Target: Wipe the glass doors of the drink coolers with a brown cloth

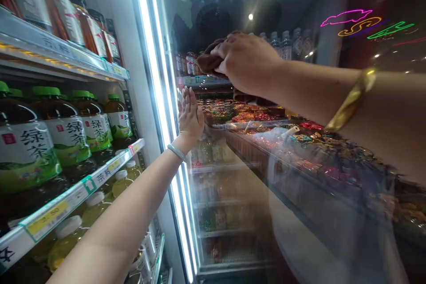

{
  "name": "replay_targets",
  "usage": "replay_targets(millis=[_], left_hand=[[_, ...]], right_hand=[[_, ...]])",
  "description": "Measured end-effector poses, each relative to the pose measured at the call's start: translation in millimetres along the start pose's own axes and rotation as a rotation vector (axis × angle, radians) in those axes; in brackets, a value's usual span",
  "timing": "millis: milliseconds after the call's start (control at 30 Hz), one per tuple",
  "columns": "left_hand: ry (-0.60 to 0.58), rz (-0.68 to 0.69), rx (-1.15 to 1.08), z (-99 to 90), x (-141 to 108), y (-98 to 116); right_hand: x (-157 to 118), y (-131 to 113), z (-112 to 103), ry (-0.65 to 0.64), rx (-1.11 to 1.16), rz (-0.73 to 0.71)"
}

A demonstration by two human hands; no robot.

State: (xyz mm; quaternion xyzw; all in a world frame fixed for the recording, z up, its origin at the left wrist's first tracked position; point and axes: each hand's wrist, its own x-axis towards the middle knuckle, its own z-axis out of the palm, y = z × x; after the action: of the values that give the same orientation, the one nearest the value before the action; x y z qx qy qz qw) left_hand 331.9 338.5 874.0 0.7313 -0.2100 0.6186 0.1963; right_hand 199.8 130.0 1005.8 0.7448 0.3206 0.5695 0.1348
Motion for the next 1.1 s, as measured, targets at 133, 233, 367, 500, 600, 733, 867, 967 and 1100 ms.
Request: replay_targets(millis=[133,233,367,500,600,733,867,967,1100], left_hand=[[0.014,0.145,0.013,-2.6,8,28],[0.024,0.181,-0.004,-0.3,12,51],[0.01,0.093,-0.02,4.0,11,70],[-0.005,0.166,-0.039,4.5,1,78],[-0.016,0.209,-0.06,6.6,-4,80],[-0.014,0.143,-0.116,13.2,-5,84],[0.01,0.163,-0.142,17.2,-18,99],[0.013,0.166,-0.15,18.1,-37,120],[0.029,0.094,-0.109,21.7,-55,148]], right_hand=[[-30,-12,-5,-0.179,-0.041,-0.246],[-52,-4,-17,-0.179,-0.029,-0.234],[-68,3,-24,0.012,-0.052,0.09],[-96,-10,-18,-0.071,-0.099,-0.152],[-113,-4,-21,-0.067,-0.079,-0.208],[-112,1,-17,0.112,-0.07,0.068],[-132,-22,-4,0.073,-0.066,-0.034],[-161,-27,-12,0.058,-0.111,-0.094],[-175,-23,-19,0.28,-0.265,0.251]])
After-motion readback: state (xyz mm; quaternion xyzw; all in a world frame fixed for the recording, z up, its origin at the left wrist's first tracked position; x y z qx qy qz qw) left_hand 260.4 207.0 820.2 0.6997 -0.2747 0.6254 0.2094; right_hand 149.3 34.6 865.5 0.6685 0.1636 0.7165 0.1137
